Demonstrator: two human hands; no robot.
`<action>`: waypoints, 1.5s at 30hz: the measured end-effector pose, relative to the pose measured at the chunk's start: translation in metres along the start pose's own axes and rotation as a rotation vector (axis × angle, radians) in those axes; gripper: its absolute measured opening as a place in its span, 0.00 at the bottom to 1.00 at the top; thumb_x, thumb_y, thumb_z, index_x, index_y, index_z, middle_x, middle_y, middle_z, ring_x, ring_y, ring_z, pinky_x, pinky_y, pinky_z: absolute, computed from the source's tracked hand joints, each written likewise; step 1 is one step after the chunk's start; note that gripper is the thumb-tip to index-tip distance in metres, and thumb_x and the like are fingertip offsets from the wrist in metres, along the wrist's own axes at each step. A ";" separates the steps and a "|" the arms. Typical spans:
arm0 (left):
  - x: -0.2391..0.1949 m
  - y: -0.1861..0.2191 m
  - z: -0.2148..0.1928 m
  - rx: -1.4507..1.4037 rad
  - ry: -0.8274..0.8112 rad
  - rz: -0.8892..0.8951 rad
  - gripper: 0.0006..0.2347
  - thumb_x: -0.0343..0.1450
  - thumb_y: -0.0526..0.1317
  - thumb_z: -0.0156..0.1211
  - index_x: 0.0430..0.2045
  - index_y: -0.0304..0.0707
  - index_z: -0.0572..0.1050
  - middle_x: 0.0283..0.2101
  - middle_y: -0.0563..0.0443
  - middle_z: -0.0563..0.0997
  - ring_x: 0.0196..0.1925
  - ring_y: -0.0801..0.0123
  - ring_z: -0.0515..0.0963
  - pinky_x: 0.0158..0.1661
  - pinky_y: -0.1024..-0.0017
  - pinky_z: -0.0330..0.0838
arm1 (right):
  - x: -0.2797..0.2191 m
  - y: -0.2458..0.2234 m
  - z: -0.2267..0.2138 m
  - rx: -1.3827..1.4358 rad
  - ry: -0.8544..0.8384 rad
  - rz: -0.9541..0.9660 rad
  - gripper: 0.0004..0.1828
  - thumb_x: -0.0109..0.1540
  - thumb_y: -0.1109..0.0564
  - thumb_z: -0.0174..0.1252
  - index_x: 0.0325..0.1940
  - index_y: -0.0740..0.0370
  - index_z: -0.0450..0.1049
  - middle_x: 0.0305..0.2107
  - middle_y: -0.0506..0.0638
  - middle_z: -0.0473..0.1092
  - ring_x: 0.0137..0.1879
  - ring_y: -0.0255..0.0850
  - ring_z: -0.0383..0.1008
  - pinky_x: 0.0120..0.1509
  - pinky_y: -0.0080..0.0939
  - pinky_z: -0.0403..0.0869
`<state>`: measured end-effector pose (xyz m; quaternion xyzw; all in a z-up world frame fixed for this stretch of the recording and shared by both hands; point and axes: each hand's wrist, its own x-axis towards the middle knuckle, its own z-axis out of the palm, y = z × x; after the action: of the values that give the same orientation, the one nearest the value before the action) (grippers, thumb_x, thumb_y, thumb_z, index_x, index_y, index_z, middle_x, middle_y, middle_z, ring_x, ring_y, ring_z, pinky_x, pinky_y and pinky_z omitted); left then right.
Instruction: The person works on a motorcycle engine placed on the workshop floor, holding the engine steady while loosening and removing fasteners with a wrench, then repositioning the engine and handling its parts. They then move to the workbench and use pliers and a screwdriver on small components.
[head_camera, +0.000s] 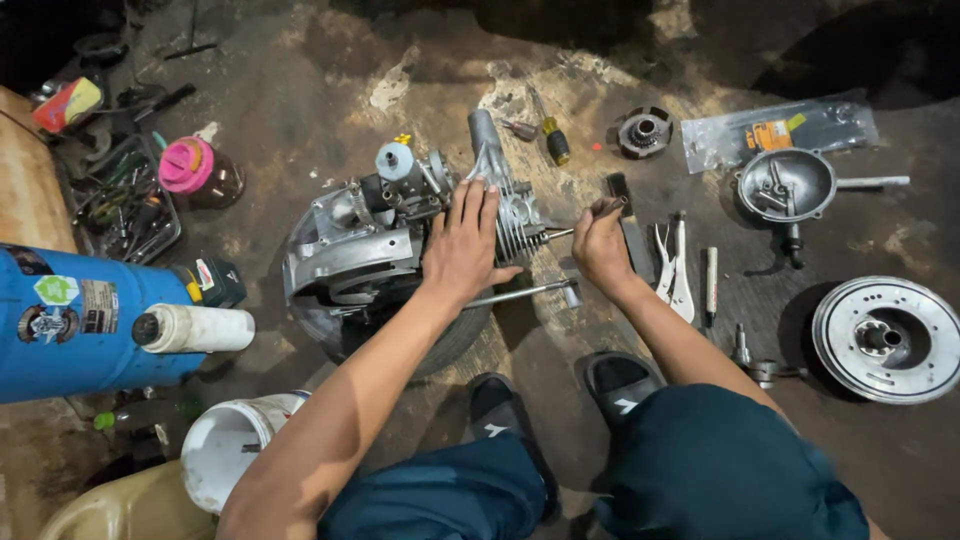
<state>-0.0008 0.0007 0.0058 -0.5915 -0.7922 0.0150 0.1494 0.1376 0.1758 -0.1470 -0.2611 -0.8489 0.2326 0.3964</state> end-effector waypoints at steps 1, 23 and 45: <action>0.000 0.001 0.000 -0.002 -0.002 0.002 0.54 0.49 0.63 0.78 0.66 0.29 0.59 0.68 0.32 0.62 0.72 0.42 0.62 0.46 0.53 0.76 | -0.001 0.000 0.003 -0.002 -0.001 0.003 0.14 0.70 0.61 0.46 0.53 0.77 0.57 0.31 0.69 0.69 0.36 0.70 0.75 0.44 0.58 0.74; -0.001 0.002 0.003 0.013 0.034 0.006 0.54 0.48 0.66 0.76 0.65 0.32 0.60 0.67 0.34 0.63 0.71 0.45 0.64 0.47 0.54 0.78 | 0.046 -0.006 -0.054 0.453 -0.050 0.239 0.12 0.76 0.54 0.41 0.58 0.66 0.60 0.42 0.70 0.69 0.51 0.73 0.72 0.56 0.64 0.69; -0.003 0.004 0.007 0.013 0.010 -0.003 0.54 0.49 0.66 0.75 0.67 0.33 0.58 0.70 0.35 0.61 0.73 0.46 0.62 0.49 0.53 0.77 | 0.074 -0.018 -0.029 0.558 -0.069 0.121 0.10 0.76 0.55 0.42 0.56 0.63 0.64 0.29 0.55 0.65 0.35 0.51 0.69 0.45 0.49 0.69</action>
<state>0.0022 0.0006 -0.0021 -0.5894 -0.7922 0.0169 0.1574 0.1151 0.2141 -0.0791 -0.1840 -0.7480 0.4889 0.4093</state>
